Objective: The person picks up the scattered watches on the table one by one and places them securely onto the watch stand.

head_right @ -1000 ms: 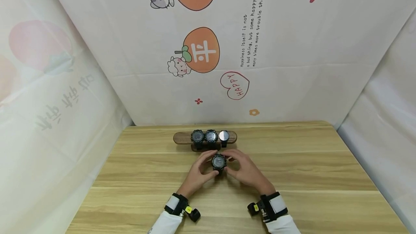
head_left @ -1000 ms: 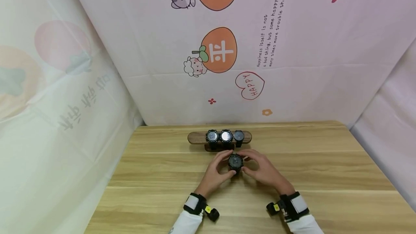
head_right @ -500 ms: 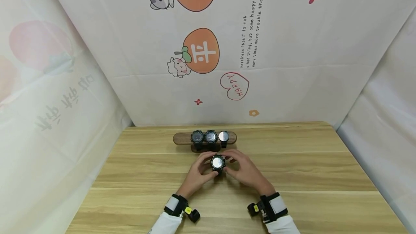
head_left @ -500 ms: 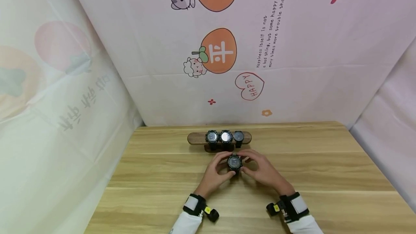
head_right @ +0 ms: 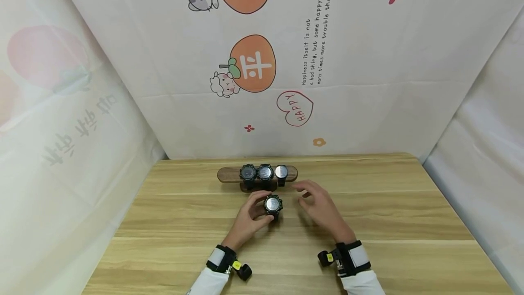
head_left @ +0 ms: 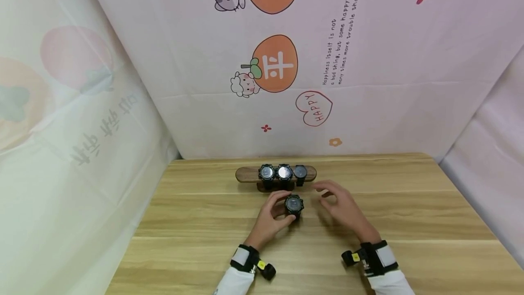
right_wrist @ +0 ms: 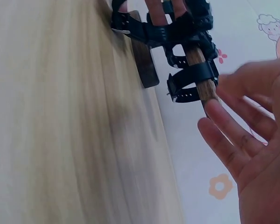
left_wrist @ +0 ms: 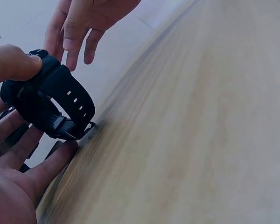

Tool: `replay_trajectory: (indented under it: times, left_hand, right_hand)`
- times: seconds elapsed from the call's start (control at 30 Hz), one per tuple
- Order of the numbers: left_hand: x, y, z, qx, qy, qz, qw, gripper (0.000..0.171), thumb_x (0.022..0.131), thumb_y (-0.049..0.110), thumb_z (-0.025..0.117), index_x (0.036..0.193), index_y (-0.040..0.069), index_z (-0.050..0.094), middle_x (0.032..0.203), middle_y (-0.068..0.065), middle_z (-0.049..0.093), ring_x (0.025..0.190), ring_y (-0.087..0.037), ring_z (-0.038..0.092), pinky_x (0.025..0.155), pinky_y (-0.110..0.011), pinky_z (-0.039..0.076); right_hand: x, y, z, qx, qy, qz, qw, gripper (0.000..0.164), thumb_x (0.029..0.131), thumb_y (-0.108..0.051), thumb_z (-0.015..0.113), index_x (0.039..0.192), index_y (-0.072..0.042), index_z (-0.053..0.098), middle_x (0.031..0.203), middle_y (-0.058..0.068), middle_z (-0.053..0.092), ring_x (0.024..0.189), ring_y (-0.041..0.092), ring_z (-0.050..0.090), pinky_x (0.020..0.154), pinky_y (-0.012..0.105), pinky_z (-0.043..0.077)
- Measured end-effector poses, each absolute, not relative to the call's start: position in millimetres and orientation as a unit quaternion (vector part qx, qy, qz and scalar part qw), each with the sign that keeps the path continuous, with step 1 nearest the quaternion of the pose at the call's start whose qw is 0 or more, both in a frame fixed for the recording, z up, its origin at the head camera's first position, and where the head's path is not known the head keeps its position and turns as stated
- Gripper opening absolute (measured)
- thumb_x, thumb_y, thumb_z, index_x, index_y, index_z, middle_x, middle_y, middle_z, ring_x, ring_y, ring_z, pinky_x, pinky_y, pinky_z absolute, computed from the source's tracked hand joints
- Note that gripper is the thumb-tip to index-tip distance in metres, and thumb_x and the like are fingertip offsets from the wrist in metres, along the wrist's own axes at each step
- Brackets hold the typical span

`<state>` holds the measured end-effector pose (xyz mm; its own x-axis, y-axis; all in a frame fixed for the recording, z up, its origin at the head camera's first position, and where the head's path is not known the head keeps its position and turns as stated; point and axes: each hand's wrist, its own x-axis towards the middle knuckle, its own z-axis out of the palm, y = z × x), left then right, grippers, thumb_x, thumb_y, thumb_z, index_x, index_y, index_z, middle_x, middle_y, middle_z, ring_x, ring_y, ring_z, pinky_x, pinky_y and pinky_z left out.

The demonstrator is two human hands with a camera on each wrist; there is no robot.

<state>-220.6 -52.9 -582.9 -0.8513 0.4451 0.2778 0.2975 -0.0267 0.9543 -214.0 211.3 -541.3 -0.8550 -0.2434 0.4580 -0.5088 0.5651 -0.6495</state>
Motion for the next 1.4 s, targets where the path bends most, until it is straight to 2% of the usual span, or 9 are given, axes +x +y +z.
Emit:
replay_trajectory:
  times: [0.1, 0.43, 0.57, 0.67, 0.77, 0.97, 1.4]
  left_hand:
    - [-220.6, -53.4, -582.9, 0.269, 0.695, 0.665, 0.055, 0.069, 0.094, 0.006, 0.082, 0.155, 0.005, 0.050, 0.157, -0.009, 0.049, 0.135, -0.039, 0.063, 0.111, -0.042, 0.057]
    - [-220.1, -53.5, -583.4, 0.273, 0.701, 0.657, 0.051, 0.067, 0.094, 0.008, 0.082, 0.155, 0.010, 0.052, 0.157, -0.007, 0.049, 0.138, -0.038, 0.060, 0.112, -0.039, 0.056]
    - [-219.4, -54.0, -583.4, 0.272, 0.704, 0.654, 0.048, 0.067, 0.094, 0.008, 0.082, 0.154, 0.010, 0.053, 0.157, -0.007, 0.050, 0.137, -0.038, 0.061, 0.111, -0.038, 0.056]
    - [-219.0, -54.4, -582.6, 0.270, 0.709, 0.650, 0.047, 0.068, 0.094, 0.008, 0.082, 0.155, 0.006, 0.051, 0.158, -0.006, 0.049, 0.138, -0.037, 0.060, 0.112, -0.037, 0.056]
    - [-218.4, -54.9, -581.1, 0.266, 0.720, 0.640, 0.044, 0.068, 0.094, 0.010, 0.083, 0.154, 0.008, 0.052, 0.158, -0.002, 0.050, 0.141, -0.031, 0.058, 0.115, -0.037, 0.053]
    - [-217.7, -55.5, -580.6, 0.260, 0.735, 0.626, 0.029, 0.066, 0.094, 0.013, 0.084, 0.153, 0.013, 0.055, 0.158, -0.003, 0.052, 0.144, -0.028, 0.053, 0.119, -0.042, 0.050]
    - [-220.4, -56.2, -585.0, 0.266, 0.733, 0.625, 0.024, 0.067, 0.093, 0.014, 0.085, 0.153, 0.010, 0.055, 0.157, 0.001, 0.052, 0.144, -0.025, 0.053, 0.119, -0.045, 0.049]
  right_hand:
    - [-215.2, 213.6, -540.0, 0.217, -0.866, 0.414, 0.177, 0.044, 0.087, 0.019, 0.074, 0.127, 0.001, 0.071, 0.130, 0.016, 0.071, 0.105, 0.038, 0.072, 0.088, 0.044, 0.065]
    - [-218.5, 214.8, -541.3, 0.215, -0.860, 0.413, 0.210, 0.040, 0.087, 0.019, 0.075, 0.121, -0.001, 0.073, 0.126, 0.017, 0.072, 0.109, 0.033, 0.071, 0.086, 0.042, 0.065]
    - [-224.1, 214.7, -540.6, 0.217, -0.864, 0.397, 0.223, 0.042, 0.086, 0.020, 0.075, 0.125, 0.004, 0.071, 0.128, 0.022, 0.069, 0.110, 0.036, 0.069, 0.087, 0.046, 0.065]
    - [-231.0, 215.2, -538.4, 0.217, -0.868, 0.381, 0.232, 0.046, 0.085, 0.019, 0.076, 0.128, 0.005, 0.069, 0.131, 0.024, 0.067, 0.111, 0.040, 0.068, 0.088, 0.051, 0.063]
    - [-238.6, 216.3, -535.9, 0.212, -0.874, 0.369, 0.234, 0.048, 0.085, 0.017, 0.078, 0.130, 0.005, 0.067, 0.133, 0.025, 0.066, 0.110, 0.044, 0.068, 0.090, 0.054, 0.062]
    - [-252.6, 218.1, -533.0, 0.200, -0.883, 0.369, 0.210, 0.053, 0.087, 0.014, 0.078, 0.137, 0.006, 0.062, 0.137, 0.026, 0.063, 0.118, 0.045, 0.066, 0.094, 0.057, 0.060]
    - [-272.5, 211.7, -530.8, 0.184, -0.895, 0.384, 0.132, 0.061, 0.094, -0.004, 0.080, 0.149, 0.001, 0.054, 0.151, 0.022, 0.054, 0.131, 0.045, 0.059, 0.108, 0.060, 0.054]
